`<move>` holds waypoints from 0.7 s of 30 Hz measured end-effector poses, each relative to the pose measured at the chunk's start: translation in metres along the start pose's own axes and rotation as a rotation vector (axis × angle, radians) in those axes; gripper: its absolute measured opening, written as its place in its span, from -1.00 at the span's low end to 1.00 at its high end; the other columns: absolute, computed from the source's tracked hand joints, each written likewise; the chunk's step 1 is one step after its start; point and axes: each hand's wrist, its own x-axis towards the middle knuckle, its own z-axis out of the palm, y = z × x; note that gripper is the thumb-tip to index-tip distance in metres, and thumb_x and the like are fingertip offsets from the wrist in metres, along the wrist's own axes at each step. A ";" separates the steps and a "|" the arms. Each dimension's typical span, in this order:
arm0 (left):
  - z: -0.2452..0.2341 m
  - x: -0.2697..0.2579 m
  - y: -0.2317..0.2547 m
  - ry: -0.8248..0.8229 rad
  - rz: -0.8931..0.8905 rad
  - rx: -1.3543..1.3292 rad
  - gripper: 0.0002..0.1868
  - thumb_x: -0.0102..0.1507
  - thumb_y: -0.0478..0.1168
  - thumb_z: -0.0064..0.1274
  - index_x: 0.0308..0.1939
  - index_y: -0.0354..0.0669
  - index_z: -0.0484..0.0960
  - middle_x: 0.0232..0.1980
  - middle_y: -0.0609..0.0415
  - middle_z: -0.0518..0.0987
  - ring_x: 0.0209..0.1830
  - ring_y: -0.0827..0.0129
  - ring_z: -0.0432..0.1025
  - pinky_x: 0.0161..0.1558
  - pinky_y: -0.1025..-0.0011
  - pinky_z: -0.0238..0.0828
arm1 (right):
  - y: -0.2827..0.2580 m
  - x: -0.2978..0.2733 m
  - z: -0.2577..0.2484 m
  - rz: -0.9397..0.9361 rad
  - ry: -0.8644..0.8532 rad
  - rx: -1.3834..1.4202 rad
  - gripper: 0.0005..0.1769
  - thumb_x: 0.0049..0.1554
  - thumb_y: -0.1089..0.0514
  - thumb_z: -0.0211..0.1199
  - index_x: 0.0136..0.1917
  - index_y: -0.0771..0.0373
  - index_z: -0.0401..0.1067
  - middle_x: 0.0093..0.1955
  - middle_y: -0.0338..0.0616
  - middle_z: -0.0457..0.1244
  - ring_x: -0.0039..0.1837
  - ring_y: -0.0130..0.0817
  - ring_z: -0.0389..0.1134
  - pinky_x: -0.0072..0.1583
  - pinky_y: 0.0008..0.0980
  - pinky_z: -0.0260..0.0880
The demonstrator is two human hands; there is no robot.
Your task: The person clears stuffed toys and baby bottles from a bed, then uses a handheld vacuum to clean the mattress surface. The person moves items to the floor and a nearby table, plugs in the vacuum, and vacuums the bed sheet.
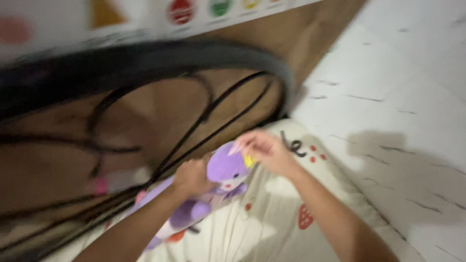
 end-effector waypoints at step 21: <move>-0.021 -0.363 -0.353 0.734 -0.566 -0.426 -0.21 -0.12 -0.07 0.44 0.19 -0.09 0.60 0.14 -0.12 0.67 0.18 0.10 0.57 0.17 0.21 0.44 | 0.123 0.130 0.395 -0.396 0.001 -0.889 -0.31 -0.04 0.25 0.37 0.34 0.37 0.27 0.39 0.38 0.15 0.40 0.29 0.16 0.34 -0.01 0.19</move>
